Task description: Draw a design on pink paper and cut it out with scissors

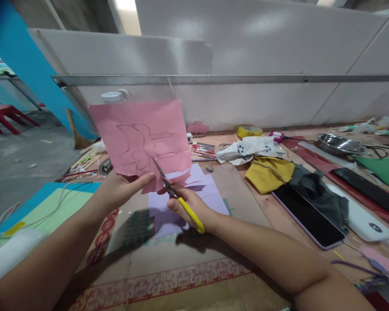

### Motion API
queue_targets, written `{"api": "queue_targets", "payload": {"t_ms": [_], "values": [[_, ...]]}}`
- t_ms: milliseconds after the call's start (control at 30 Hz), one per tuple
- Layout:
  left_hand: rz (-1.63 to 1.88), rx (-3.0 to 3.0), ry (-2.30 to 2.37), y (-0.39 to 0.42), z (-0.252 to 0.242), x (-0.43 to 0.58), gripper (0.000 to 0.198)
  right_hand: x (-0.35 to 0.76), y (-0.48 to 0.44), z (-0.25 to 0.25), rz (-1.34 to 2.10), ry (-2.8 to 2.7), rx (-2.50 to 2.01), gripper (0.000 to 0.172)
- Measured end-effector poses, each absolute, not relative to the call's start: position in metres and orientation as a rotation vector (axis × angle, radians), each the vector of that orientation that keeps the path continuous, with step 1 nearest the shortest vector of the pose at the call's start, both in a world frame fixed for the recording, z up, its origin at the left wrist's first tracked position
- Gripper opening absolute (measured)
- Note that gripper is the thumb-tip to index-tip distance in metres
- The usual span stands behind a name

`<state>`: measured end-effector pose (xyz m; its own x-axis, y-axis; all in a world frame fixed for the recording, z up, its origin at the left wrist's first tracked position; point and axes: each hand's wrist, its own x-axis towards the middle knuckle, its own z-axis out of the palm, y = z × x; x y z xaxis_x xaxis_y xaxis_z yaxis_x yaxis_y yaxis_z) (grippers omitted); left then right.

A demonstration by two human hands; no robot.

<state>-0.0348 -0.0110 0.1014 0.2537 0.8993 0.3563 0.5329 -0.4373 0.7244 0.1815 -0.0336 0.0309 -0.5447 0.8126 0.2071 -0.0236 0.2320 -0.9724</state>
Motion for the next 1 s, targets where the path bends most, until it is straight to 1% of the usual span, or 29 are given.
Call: {"api": "queue_targets", "payload": {"t_ms": [167, 300, 433, 567, 800, 1000], "values": [[1.088, 2.01, 1.425, -0.016, 0.098, -0.028, 0.036, 0.18, -0.038, 0.029, 1.399, -1.68, -0.698, 0.066], [1.129, 1.864, 1.497, -0.022, 0.095, -0.019, 0.046, 0.18, -0.04, 0.029, 1.371, -1.676, -0.693, 0.059], [1.173, 1.857, 1.493, -0.025, 0.091, -0.014, 0.052, 0.18, -0.039, 0.027, 1.339, -1.675, -0.702, 0.059], [1.224, 1.945, 1.43, -0.023, 0.084, -0.014, 0.052, 0.179, -0.039, 0.023, 1.369, -1.635, -0.691, 0.06], [1.272, 1.901, 1.391, -0.023, 0.073, -0.011, 0.053, 0.18, -0.039, 0.019, 1.351, -1.63, -0.689, 0.058], [1.22, 1.957, 1.448, -0.024, 0.067, -0.011, 0.053, 0.179, -0.039, 0.017, 1.372, -1.6, -0.688, 0.057]]}}
